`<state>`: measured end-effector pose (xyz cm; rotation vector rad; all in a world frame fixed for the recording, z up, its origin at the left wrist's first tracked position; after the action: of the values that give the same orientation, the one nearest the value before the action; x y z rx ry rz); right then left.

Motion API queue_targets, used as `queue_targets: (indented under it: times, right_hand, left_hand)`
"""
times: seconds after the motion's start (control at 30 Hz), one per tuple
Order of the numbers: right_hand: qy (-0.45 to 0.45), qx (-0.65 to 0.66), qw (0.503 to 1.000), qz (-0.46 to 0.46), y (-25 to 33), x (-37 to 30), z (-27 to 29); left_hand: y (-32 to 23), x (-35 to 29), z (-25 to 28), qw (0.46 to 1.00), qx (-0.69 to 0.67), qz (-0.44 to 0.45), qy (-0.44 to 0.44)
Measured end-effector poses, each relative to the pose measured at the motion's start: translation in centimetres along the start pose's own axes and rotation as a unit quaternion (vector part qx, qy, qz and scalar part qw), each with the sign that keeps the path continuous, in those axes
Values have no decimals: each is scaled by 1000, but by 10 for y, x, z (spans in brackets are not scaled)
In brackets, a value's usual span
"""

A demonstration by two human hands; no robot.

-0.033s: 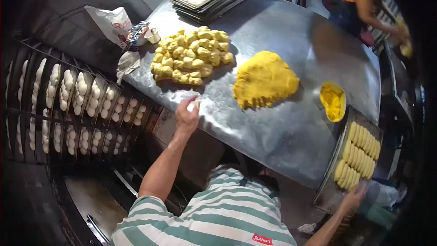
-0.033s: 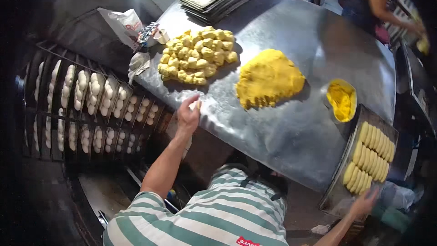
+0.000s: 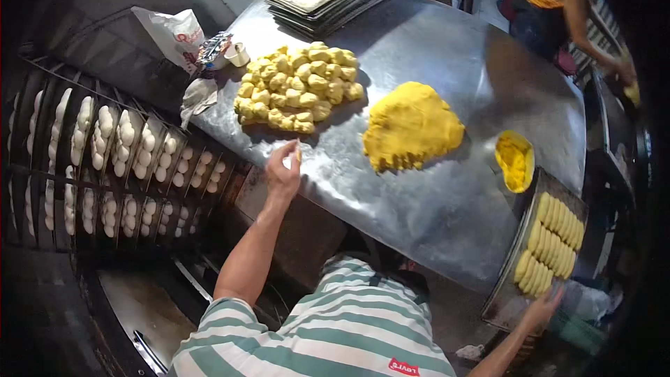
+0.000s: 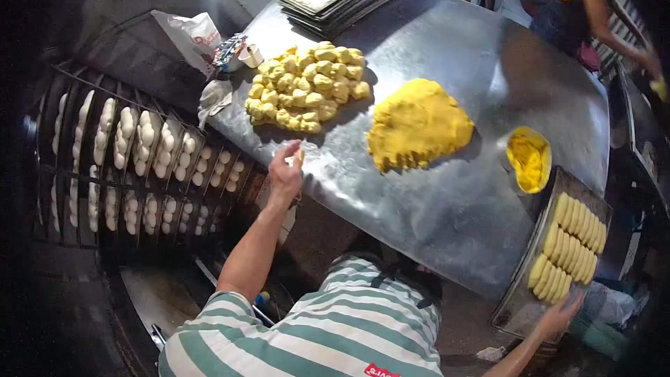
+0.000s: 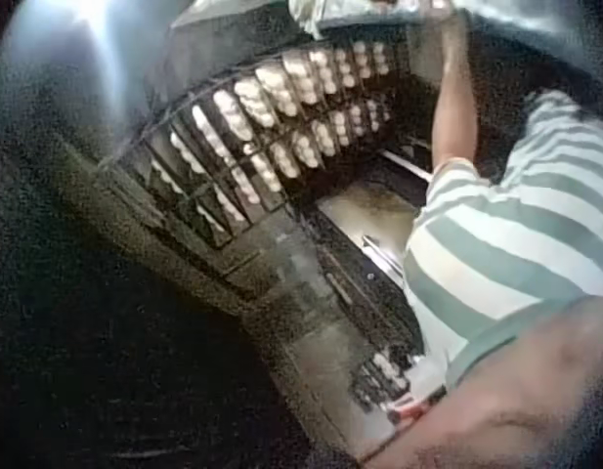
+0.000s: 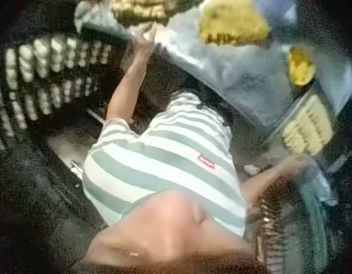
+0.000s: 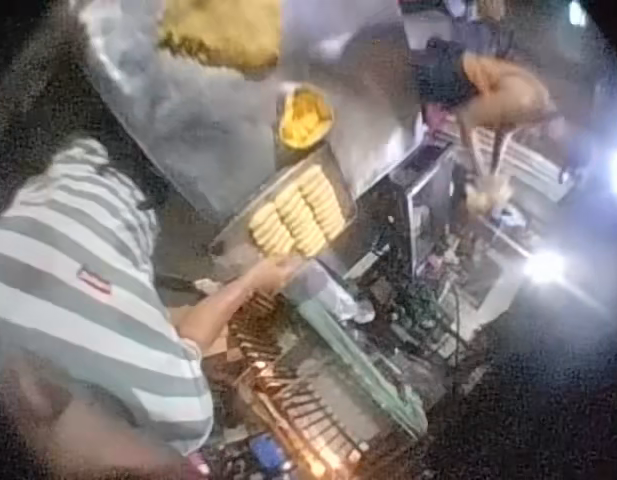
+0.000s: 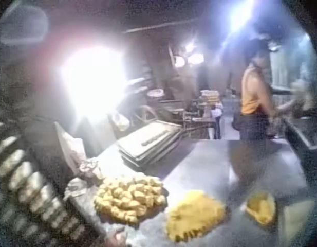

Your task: The person shapes dough by flattening individual dough portions on a metal table, rolling them by hand, and arranging the shaped pieces onto a baking tray.

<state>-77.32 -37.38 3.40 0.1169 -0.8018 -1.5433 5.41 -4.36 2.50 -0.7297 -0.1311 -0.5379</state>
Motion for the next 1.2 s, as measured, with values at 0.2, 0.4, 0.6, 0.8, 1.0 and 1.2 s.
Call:
queue_targets:
  times: [0.2, 0.4, 0.6, 0.8, 1.0, 1.2]
  right_hand:
    - [67, 123, 990, 24, 92, -7, -72]
    - [153, -48, 968, 190, 171, -7, -92]
    - [181, 187, 942, 213, 337, -29, -168]
    - [94, 102, 960, 242, 291, -5, -177]
    - [96, 156, 936, 301, 290, 2, -215]
    - [106, 228, 922, 296, 281, 10, -215]
  left_hand:
    - [79, 109, 44, 974, 163, 80, -133]
    - [101, 159, -6, 983, 123, 138, -26]
    - [320, 200, 80, 969, -168, 117, -135]
    - [134, 125, 19, 921, -370, 73, -102]
    - [-112, -22, -78, 870, -431, 150, 184]
    - [-270, -150, -184, 858, -324, 7, 398]
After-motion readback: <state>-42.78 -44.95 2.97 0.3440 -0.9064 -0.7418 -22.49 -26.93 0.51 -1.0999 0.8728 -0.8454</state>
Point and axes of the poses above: each hand's wrist, its own x-axis towards the middle knuckle, its own z-axis out of the back of the hand, y = z × x, the point moved 7 cm from there along x, towards the middle knuckle, and after that the axes turned 13 degrees about x, right-handed, at the moved point
